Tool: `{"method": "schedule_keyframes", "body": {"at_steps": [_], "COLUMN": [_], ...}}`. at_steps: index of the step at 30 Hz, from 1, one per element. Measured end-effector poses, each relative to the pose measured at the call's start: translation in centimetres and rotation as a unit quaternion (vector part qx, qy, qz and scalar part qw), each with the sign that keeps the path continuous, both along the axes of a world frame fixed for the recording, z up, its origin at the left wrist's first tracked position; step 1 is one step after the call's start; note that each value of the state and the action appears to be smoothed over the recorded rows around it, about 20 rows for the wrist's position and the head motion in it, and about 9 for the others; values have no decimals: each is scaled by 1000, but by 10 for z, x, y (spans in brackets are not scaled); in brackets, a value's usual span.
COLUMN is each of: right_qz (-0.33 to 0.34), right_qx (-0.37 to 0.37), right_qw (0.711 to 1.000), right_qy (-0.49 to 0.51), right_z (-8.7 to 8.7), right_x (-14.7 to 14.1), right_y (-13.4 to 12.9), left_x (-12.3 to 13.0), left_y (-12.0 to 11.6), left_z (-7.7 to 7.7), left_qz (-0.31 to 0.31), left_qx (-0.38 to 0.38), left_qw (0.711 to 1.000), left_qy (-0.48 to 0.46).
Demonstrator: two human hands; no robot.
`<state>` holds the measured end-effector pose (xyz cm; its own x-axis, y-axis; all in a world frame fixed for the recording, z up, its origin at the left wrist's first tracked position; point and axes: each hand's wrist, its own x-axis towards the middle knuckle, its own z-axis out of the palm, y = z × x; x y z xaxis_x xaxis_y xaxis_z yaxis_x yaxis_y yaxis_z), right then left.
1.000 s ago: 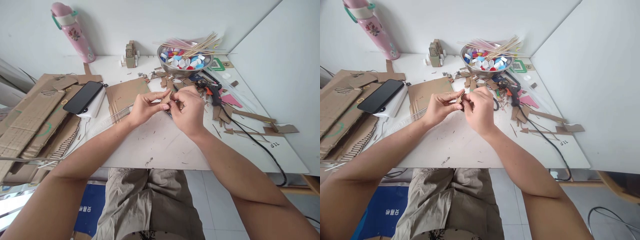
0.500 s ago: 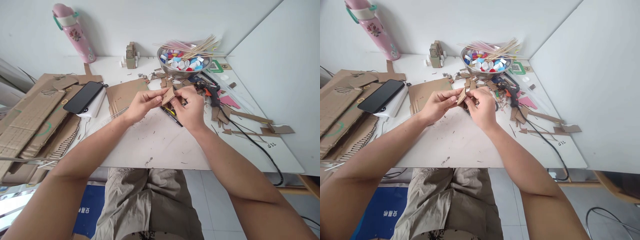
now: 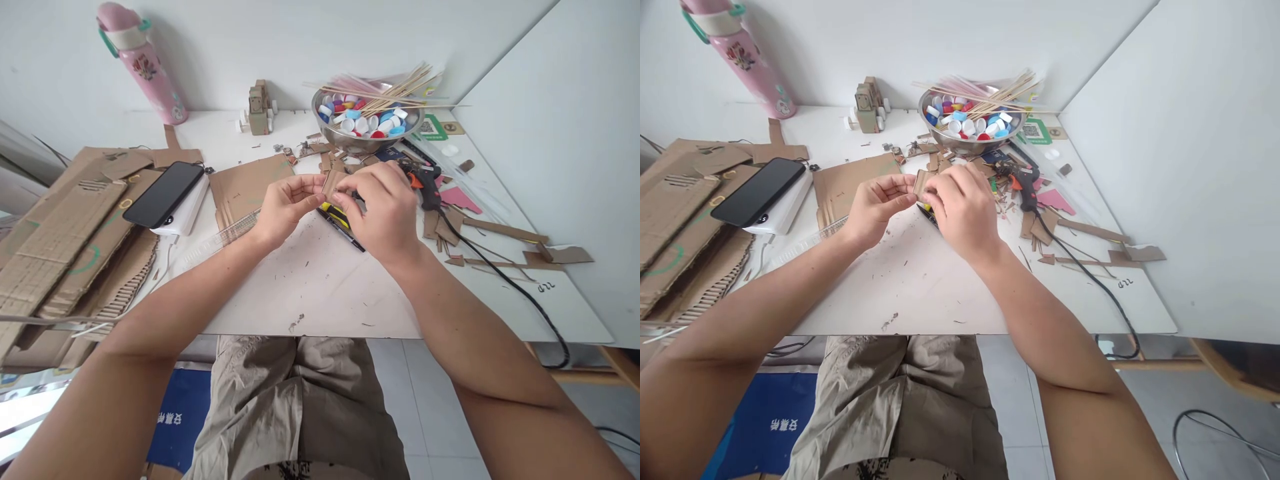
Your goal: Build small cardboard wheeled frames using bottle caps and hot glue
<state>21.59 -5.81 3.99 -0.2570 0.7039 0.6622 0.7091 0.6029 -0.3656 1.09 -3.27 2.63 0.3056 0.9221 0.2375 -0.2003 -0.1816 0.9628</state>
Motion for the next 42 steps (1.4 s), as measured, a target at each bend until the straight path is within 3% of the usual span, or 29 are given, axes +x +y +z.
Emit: {"method": "schedule_keyframes", "body": {"at_steps": [7,13,19,26,36,42], "right_qz": [-8,8,37,47,43,55], "right_qx": [32,57,50,64,45,58], "right_qw": [999,997,998,997,997,997], "right_qy": [-42,-52,28,-12,36,13], "right_z": [-9,-30,-35,-40,-33,-33], "right_x": [3,-9,-15,-19,-13,-14], "right_y": [6,16,20,19,20,17], "left_x": [7,9,11,13,13,13], "left_y": [-8,-8,-9,-12,-8,-8], "left_z": [4,2,11,9,5,3], "left_qz": [13,39,142,178,199,190], "left_qx": [26,68,155,184,249,227], "left_qw": [999,993,956,924,905,919], "left_qy": [22,87,202,285,283,261]}}
